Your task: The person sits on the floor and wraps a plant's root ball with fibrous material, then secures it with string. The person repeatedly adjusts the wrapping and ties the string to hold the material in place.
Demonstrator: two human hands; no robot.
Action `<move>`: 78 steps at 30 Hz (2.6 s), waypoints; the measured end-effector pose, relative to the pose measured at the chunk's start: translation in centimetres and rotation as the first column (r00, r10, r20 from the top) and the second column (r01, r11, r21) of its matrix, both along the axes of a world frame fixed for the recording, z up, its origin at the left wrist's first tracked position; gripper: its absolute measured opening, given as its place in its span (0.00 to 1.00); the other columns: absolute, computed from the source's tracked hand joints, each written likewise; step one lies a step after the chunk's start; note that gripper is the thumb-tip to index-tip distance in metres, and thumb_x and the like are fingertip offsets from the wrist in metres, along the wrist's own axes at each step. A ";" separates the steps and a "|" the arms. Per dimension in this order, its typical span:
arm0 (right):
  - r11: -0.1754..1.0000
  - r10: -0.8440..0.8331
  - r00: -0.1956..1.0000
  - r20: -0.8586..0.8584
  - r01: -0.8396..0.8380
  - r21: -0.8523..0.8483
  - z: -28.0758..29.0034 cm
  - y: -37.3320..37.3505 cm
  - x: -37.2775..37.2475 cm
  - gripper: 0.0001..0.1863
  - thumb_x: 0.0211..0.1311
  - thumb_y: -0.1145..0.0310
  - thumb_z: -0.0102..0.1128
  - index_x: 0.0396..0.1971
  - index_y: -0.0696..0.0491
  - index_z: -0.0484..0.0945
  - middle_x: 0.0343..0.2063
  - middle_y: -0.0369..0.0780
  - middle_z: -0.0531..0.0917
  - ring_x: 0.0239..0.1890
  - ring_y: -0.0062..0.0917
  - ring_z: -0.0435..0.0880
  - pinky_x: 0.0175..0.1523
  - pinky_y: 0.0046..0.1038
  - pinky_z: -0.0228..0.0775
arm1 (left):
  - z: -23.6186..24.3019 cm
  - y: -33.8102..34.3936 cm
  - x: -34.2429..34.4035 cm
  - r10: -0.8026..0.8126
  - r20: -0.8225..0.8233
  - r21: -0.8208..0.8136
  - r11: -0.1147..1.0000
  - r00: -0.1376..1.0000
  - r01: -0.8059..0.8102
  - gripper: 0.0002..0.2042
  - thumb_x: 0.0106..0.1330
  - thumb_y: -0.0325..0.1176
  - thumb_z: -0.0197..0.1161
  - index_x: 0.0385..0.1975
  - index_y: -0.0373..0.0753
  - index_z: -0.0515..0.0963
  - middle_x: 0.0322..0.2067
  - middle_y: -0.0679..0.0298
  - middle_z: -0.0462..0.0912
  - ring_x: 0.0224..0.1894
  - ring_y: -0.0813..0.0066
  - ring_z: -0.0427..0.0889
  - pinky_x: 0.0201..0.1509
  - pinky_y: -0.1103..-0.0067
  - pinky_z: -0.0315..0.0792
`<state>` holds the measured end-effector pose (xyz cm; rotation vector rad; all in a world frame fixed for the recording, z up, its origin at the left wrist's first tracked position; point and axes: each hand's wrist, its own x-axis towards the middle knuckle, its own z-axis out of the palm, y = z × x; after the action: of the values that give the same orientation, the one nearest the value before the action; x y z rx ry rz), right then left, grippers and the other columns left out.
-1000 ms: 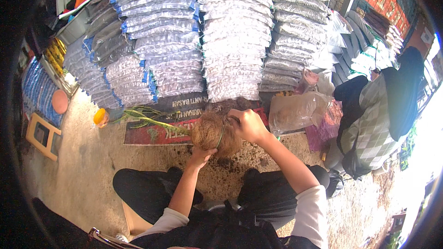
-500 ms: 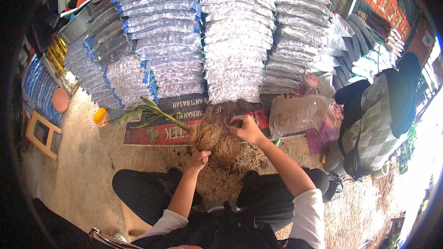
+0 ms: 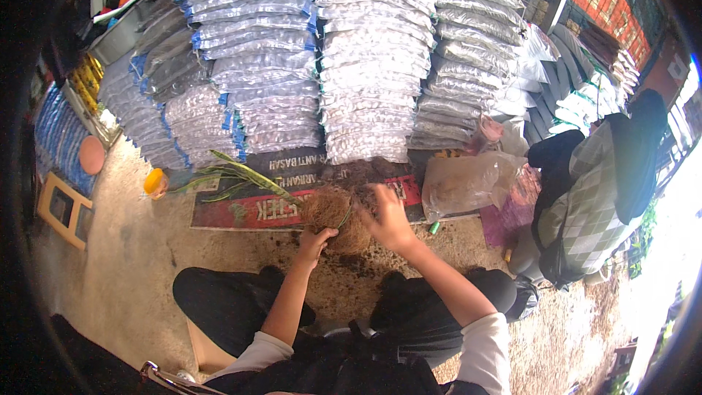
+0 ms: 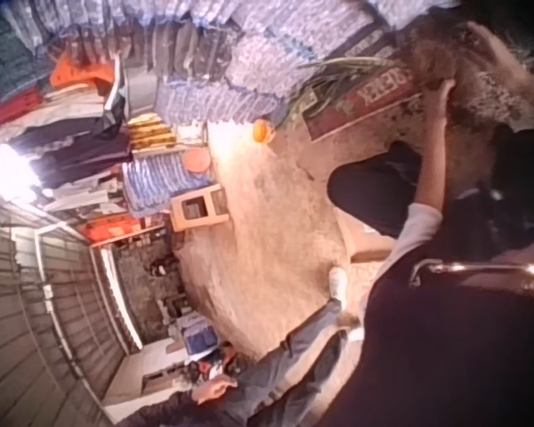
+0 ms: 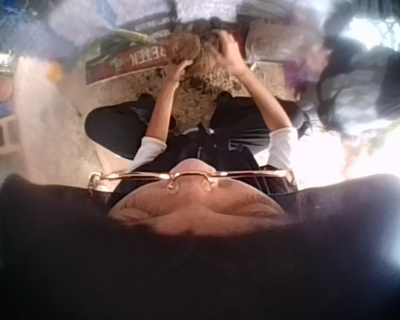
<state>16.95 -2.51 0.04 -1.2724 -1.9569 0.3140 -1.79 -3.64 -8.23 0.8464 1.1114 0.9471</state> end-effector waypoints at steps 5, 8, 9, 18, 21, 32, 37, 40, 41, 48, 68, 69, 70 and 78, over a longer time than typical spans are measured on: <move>0.856 0.068 0.985 0.158 0.024 -0.516 -1.2 -0.3 -0.9 0.40 0.51 0.45 0.54 0.55 0.59 0.55 0.42 0.54 0.72 0.48 0.44 0.70 0.51 0.35 0.61 | -0.6 -0.2 -0.3 -0.053 0.017 -0.023 0.998 0.998 0.053 0.34 0.45 0.41 0.67 0.53 0.40 0.59 0.47 0.55 0.65 0.53 0.59 0.66 0.53 0.60 0.63; 0.639 0.120 0.979 -0.164 -0.202 -0.742 -0.6 0.9 -0.4 0.49 0.44 0.42 0.60 0.56 0.63 0.53 0.51 0.54 0.67 0.56 0.39 0.64 0.57 0.33 0.56 | 0.6 -0.6 -0.5 -0.093 0.170 0.024 0.996 0.981 0.090 0.33 0.46 0.36 0.66 0.53 0.39 0.59 0.46 0.57 0.66 0.50 0.62 0.68 0.50 0.66 0.67; 0.585 0.135 0.969 -0.209 -0.248 -0.772 -0.4 1.0 -0.4 0.51 0.43 0.42 0.61 0.57 0.64 0.52 0.52 0.53 0.65 0.57 0.38 0.62 0.58 0.33 0.55 | 0.7 -0.7 -0.5 -0.093 0.208 0.032 0.996 0.974 0.088 0.33 0.46 0.35 0.66 0.53 0.38 0.59 0.45 0.57 0.67 0.49 0.63 0.69 0.49 0.68 0.68; 0.458 0.190 0.896 -0.401 -0.442 -0.771 -2.1 1.6 -0.4 0.44 0.41 0.46 0.66 0.52 0.63 0.61 0.48 0.46 0.70 0.51 0.31 0.68 0.57 0.31 0.57 | 1.3 -0.7 -1.5 -0.043 0.172 -0.015 0.999 0.984 0.046 0.44 0.40 0.37 0.70 0.58 0.37 0.52 0.48 0.55 0.66 0.51 0.60 0.68 0.54 0.66 0.64; 0.539 0.145 0.878 -0.456 -0.457 -0.708 -3.4 1.0 -1.5 0.41 0.40 0.50 0.67 0.50 0.63 0.64 0.45 0.45 0.73 0.49 0.30 0.70 0.56 0.31 0.59 | -1.5 -0.2 -2.6 -0.037 0.121 -0.001 0.999 0.992 0.038 0.50 0.36 0.42 0.73 0.61 0.39 0.48 0.52 0.54 0.64 0.54 0.59 0.64 0.58 0.63 0.60; 0.267 -0.314 0.922 -0.228 -0.145 -0.953 -15.7 2.4 -8.0 0.61 0.30 0.37 0.66 0.59 0.62 0.49 0.56 0.50 0.61 0.58 0.38 0.60 0.61 0.40 0.51 | -3.8 -0.6 -10.5 -0.023 -0.635 -0.075 0.997 0.772 -0.032 0.40 0.54 0.52 0.58 0.61 0.39 0.47 0.61 0.55 0.49 0.60 0.55 0.56 0.59 0.62 0.59; 0.241 -0.369 0.929 -0.032 0.062 -0.969 -22.0 2.0 -9.3 0.57 0.29 0.39 0.68 0.56 0.63 0.54 0.51 0.49 0.67 0.53 0.38 0.66 0.57 0.37 0.59 | -6.4 -1.4 -11.4 -0.333 -0.865 -0.325 0.942 0.375 0.087 0.38 0.58 0.53 0.52 0.62 0.39 0.44 0.62 0.53 0.46 0.60 0.55 0.57 0.58 0.66 0.62; 0.377 -0.229 0.973 0.006 0.094 -0.921 -24.6 1.5 -8.7 0.54 0.30 0.41 0.68 0.54 0.62 0.58 0.49 0.49 0.69 0.49 0.36 0.71 0.52 0.35 0.66 | -7.2 -1.4 -11.3 -0.434 -0.770 -0.424 0.896 0.468 0.133 0.39 0.59 0.54 0.51 0.62 0.40 0.40 0.63 0.53 0.43 0.60 0.56 0.56 0.58 0.66 0.62; 0.439 -0.170 0.985 0.020 0.094 -0.894 -25.1 1.3 -8.4 0.53 0.30 0.42 0.69 0.53 0.62 0.59 0.48 0.49 0.70 0.48 0.36 0.72 0.50 0.35 0.68 | -7.8 -1.3 -11.3 -0.439 -0.761 -0.434 0.892 0.478 0.129 0.39 0.59 0.54 0.51 0.62 0.40 0.40 0.63 0.54 0.42 0.60 0.56 0.56 0.58 0.65 0.62; 0.578 0.123 0.863 0.491 0.340 -0.742 -24.7 2.1 -8.4 0.48 0.36 0.39 0.64 0.52 0.60 0.61 0.37 0.47 0.78 0.39 0.34 0.79 0.42 0.34 0.72 | -10.4 0.5 -11.6 -0.309 -0.727 -0.374 0.927 0.613 0.023 0.37 0.60 0.52 0.50 0.62 0.40 0.43 0.62 0.55 0.46 0.58 0.58 0.61 0.55 0.67 0.65; 0.758 0.251 0.945 0.209 -0.058 -0.649 -17.2 9.4 -14.3 0.23 0.49 0.58 0.58 0.42 0.58 0.70 0.39 0.47 0.75 0.38 0.40 0.76 0.41 0.36 0.68 | -20.7 12.3 -26.2 0.376 -0.927 0.345 0.833 -0.017 -0.433 0.15 0.59 0.37 0.56 0.42 0.37 0.73 0.44 0.57 0.69 0.48 0.60 0.69 0.51 0.60 0.64; 0.750 0.273 0.942 0.196 -0.081 -0.656 -17.1 9.5 -14.6 0.23 0.50 0.58 0.58 0.41 0.58 0.70 0.38 0.47 0.75 0.37 0.40 0.76 0.40 0.36 0.68 | -21.0 12.6 -26.7 0.363 -0.931 0.349 0.851 -0.041 -0.393 0.15 0.59 0.38 0.56 0.42 0.38 0.73 0.46 0.57 0.68 0.50 0.60 0.66 0.53 0.58 0.61; 0.754 0.277 0.945 0.171 -0.104 -0.649 -17.2 9.5 -14.6 0.22 0.50 0.59 0.58 0.41 0.58 0.70 0.38 0.47 0.75 0.36 0.40 0.76 0.40 0.36 0.68 | -20.9 13.0 -26.9 0.352 -0.933 0.353 0.870 -0.068 -0.345 0.15 0.58 0.39 0.57 0.43 0.39 0.73 0.48 0.58 0.67 0.53 0.60 0.64 0.55 0.57 0.59; 0.704 0.353 0.930 0.106 -0.190 -0.684 -18.1 9.8 -14.4 0.19 0.52 0.62 0.56 0.41 0.58 0.70 0.38 0.46 0.75 0.39 0.40 0.75 0.42 0.36 0.67 | -21.4 14.6 -25.0 0.169 -0.986 0.169 0.983 0.000 0.065 0.12 0.54 0.40 0.61 0.36 0.43 0.78 0.54 0.60 0.61 0.60 0.62 0.54 0.63 0.53 0.46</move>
<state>2.56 7.25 -18.11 -1.4875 -2.3430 1.1585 -26.79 10.93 -29.65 1.7910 2.3851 0.2865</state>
